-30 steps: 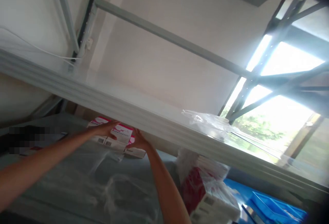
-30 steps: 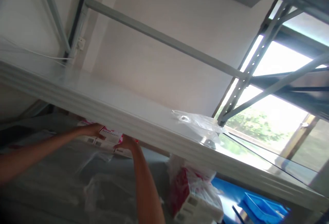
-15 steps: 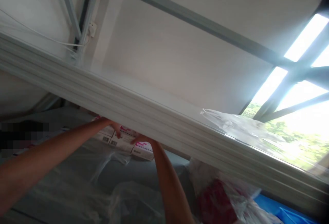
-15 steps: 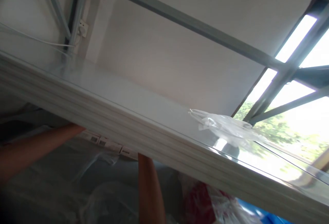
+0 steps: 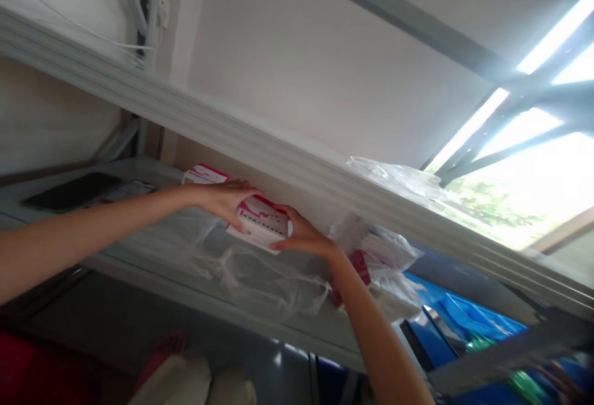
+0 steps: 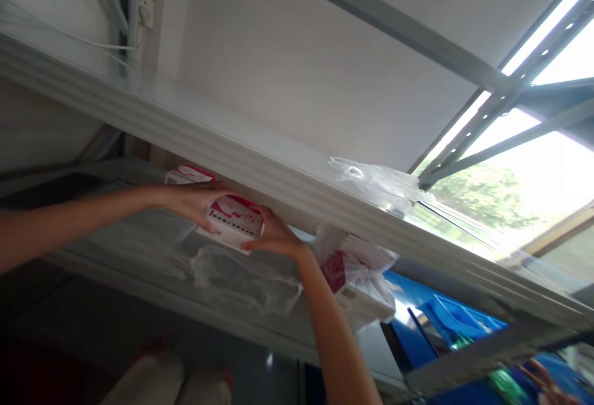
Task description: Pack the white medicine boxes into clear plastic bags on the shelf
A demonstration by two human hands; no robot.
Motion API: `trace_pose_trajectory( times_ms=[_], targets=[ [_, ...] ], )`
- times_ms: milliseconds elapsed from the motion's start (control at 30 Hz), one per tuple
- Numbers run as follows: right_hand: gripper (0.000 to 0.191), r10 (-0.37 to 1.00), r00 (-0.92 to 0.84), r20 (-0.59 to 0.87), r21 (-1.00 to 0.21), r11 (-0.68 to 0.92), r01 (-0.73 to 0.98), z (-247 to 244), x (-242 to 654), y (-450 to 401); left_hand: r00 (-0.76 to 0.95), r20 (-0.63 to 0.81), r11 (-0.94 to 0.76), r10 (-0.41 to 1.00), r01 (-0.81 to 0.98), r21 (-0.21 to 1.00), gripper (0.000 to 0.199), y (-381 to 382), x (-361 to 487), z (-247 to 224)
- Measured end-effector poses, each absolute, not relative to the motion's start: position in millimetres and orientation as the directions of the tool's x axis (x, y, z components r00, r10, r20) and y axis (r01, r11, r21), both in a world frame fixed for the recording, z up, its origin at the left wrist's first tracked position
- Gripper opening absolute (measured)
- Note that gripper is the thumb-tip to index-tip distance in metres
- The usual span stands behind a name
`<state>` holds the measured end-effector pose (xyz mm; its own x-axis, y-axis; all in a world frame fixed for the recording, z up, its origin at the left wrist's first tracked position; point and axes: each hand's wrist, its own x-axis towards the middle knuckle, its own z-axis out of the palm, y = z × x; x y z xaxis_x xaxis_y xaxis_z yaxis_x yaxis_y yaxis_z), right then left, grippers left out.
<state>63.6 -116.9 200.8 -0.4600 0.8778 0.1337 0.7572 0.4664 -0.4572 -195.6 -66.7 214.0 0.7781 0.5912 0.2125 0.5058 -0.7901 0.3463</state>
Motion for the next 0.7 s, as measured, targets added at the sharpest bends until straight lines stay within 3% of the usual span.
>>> trace_pose_trajectory(
  times_ms=[233, 400, 567, 700],
  targets=[
    [0.085, 0.875, -0.455, -0.169, -0.629, 0.26, 0.733, 215.3, 103.8, -210.3, 0.839, 0.088, -0.786, 0.538, 0.461, 0.411, 0.092, -147.0, -164.7, 216.5],
    [0.084, 0.822, -0.421, -0.384, -0.606, 0.12, 0.787, 206.6, 119.9, -226.1, 0.869, -0.092, -0.771, 0.486, 0.476, 0.423, 0.092, -159.3, -144.4, 193.5],
    [0.081, 0.821, -0.449, -0.353, -0.614, 0.159, 0.773, 180.6, 128.7, -203.5, 0.841, -0.119, -0.722, 0.528, 0.519, 0.458, 0.112, -136.6, -133.4, 170.3],
    [0.083, 0.844, -0.447, -0.298, -0.625, 0.181, 0.759, 169.1, 129.8, -179.8, 0.833, -0.047, -0.73, 0.551, 0.508, 0.457, 0.112, -111.2, -131.6, 159.1]
  ],
)
